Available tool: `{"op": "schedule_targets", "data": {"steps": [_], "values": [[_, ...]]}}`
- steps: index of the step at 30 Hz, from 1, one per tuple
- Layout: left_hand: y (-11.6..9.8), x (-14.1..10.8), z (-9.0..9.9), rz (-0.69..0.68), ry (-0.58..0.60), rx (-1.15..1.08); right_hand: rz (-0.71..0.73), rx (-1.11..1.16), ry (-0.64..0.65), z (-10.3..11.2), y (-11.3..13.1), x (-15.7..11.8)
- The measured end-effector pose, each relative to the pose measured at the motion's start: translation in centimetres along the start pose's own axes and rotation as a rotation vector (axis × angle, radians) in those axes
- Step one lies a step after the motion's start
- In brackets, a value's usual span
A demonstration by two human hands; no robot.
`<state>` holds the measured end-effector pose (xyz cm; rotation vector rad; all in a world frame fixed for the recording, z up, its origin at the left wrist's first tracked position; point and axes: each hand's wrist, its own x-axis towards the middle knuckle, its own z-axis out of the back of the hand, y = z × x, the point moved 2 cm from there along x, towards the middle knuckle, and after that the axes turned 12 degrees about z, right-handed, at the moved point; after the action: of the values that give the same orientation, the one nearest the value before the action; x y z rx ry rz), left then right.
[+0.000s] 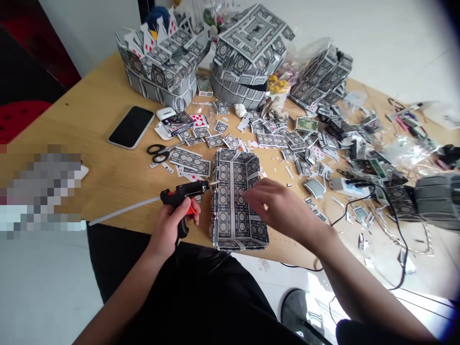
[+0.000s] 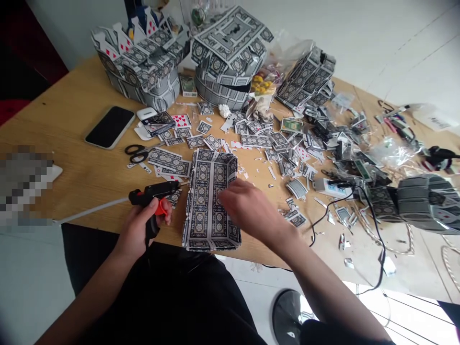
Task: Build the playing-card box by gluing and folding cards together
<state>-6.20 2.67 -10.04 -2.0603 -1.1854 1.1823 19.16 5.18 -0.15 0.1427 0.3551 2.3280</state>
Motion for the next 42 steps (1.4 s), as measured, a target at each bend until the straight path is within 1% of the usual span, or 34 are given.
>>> {"op": "schedule_targets", "data": {"steps": [2, 3, 5, 7, 17, 19, 20, 22, 24, 26, 28, 29, 31, 34, 36, 39, 40, 42], "values": [[-0.2, 0.0, -0.1, 0.015, -0.029, -0.054, 0.06, -0.003, 0.206, -0.6, 1.2, 0.8], [-0.3, 0.1, -0.2, 0.02, -0.041, -0.074, 0.068, -0.01, 0.278, -0.9, 1.6, 1.1], [-0.4, 0.1, -0.2, 0.022, -0.047, -0.095, 0.056, -0.028, 0.351, -1.3, 2.1, 1.4], [-0.4, 0.2, -0.2, 0.024, -0.04, -0.092, 0.048, -0.031, 0.367, -1.5, 2.1, 1.5], [-0.3, 0.4, -0.3, 0.048, -0.065, -0.06, 0.052, -0.017, 0.344, -2.4, 1.8, 1.1], [-0.3, 0.4, -0.3, 0.058, -0.081, -0.072, 0.066, -0.021, 0.321, -2.3, 1.7, 1.0], [-0.3, 0.3, -0.2, 0.063, -0.089, -0.08, 0.073, -0.027, 0.288, -2.2, 1.6, 0.9], [-0.5, 0.1, -0.1, 0.074, -0.075, -0.101, 0.092, -0.03, 0.171, -1.7, 1.8, 0.8], [-1.1, -0.3, -0.2, 0.087, -0.008, -0.148, 0.136, 0.017, 0.016, -1.1, 2.6, 0.5], [-2.0, -0.9, -0.6, 0.097, 0.091, -0.231, 0.212, 0.137, -0.108, -0.6, 3.8, 0.1], [-3.1, -1.7, -1.1, 0.101, 0.186, -0.338, 0.284, 0.305, -0.159, -0.5, 5.3, -0.3], [-3.7, -2.0, -1.4, 0.106, 0.23, -0.399, 0.302, 0.397, -0.154, -0.6, 6.0, -0.5], [-4.8, -2.7, -1.9, 0.119, 0.316, -0.537, 0.304, 0.599, -0.082, -1.0, 7.3, -0.8], [-6.2, -3.5, -2.3, 0.108, 0.452, -0.707, 0.26, 0.902, 0.028, -1.8, 9.1, -0.9], [-7.0, -4.0, -2.4, 0.066, 0.555, -0.731, 0.179, 1.101, 0.042, -2.3, 10.1, -0.6], [-7.9, -4.5, -2.8, 0.017, 0.676, -0.686, 0.041, 1.516, -0.034, -3.2, 11.5, 0.1], [-8.1, -4.6, -2.9, 0.008, 0.694, -0.669, 0.022, 1.668, -0.076, -3.5, 11.9, 0.4], [-8.3, -4.7, -3.1, 0.0, 0.694, -0.641, 0.013, 1.921, -0.156, -4.3, 12.7, 0.9]]}}
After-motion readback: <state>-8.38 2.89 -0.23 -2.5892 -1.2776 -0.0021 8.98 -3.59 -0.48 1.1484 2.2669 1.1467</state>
